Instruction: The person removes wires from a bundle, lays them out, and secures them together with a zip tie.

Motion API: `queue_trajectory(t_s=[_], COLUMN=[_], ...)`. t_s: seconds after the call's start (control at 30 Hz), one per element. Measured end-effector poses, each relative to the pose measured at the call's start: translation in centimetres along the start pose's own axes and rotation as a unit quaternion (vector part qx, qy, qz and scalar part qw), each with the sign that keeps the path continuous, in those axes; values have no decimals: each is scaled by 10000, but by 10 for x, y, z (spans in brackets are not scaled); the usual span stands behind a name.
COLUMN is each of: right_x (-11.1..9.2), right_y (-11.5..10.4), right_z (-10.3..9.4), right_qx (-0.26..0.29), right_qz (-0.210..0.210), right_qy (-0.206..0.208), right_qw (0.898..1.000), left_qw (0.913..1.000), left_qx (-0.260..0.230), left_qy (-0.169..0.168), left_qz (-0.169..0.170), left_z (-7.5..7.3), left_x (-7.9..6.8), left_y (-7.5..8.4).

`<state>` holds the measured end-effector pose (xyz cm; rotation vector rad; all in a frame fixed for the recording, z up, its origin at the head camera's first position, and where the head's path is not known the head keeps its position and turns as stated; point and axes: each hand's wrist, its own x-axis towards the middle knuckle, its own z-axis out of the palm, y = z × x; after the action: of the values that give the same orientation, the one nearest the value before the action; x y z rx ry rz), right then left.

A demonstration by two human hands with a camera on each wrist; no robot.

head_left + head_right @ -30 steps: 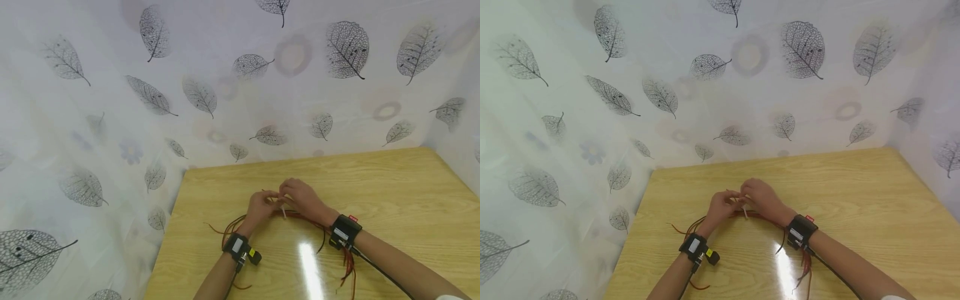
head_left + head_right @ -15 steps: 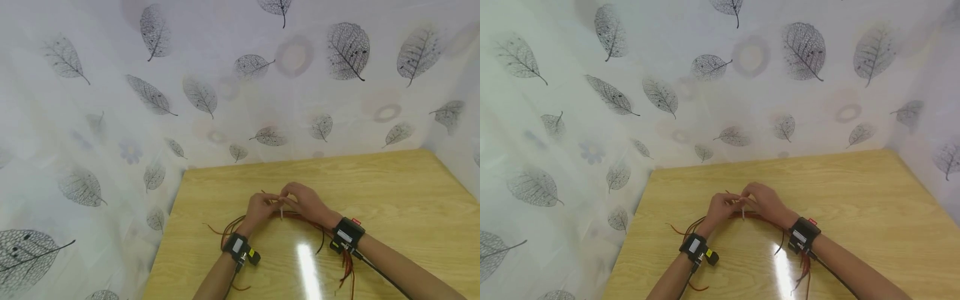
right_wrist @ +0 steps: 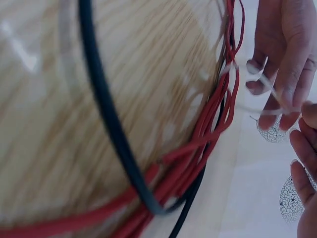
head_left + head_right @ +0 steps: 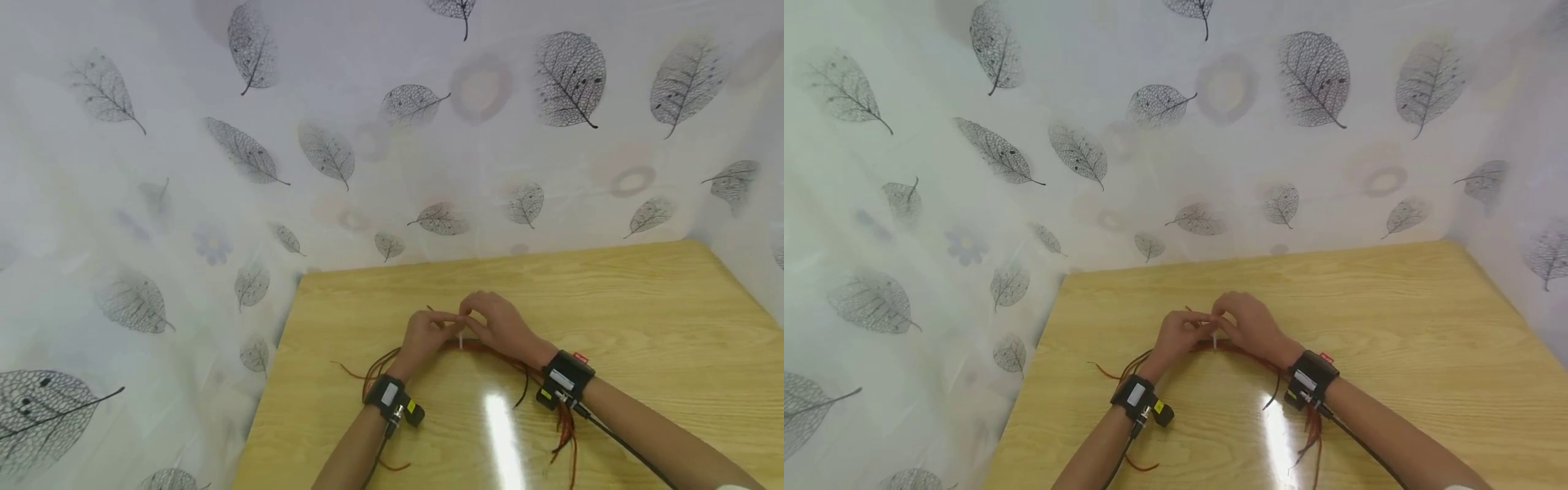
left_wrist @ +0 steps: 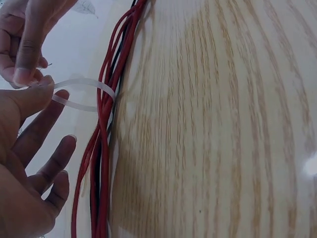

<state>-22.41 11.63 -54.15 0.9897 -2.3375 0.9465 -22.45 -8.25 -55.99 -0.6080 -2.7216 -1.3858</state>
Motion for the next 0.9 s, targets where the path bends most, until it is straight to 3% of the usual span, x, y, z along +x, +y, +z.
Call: queue_trajectory(t_s=[0.3,0.57,0.9], right_x=[5,13,23], right_y=[-6,-11,-19], right_z=[-4,-12,-24], right_qx=[108,179,351], right_qz=[47,-23,-101], right_qy=[237,375,642], right_qw=[9996,9991,9973], left_qw=[9997,9988,9945], left_qx=[-112,213,549], left_qy=[-196,-388,-399], left_qz=[88,213,793], left_z=[0,4,8], left_x=[1,1,0], left_y=[-3,-12,-19])
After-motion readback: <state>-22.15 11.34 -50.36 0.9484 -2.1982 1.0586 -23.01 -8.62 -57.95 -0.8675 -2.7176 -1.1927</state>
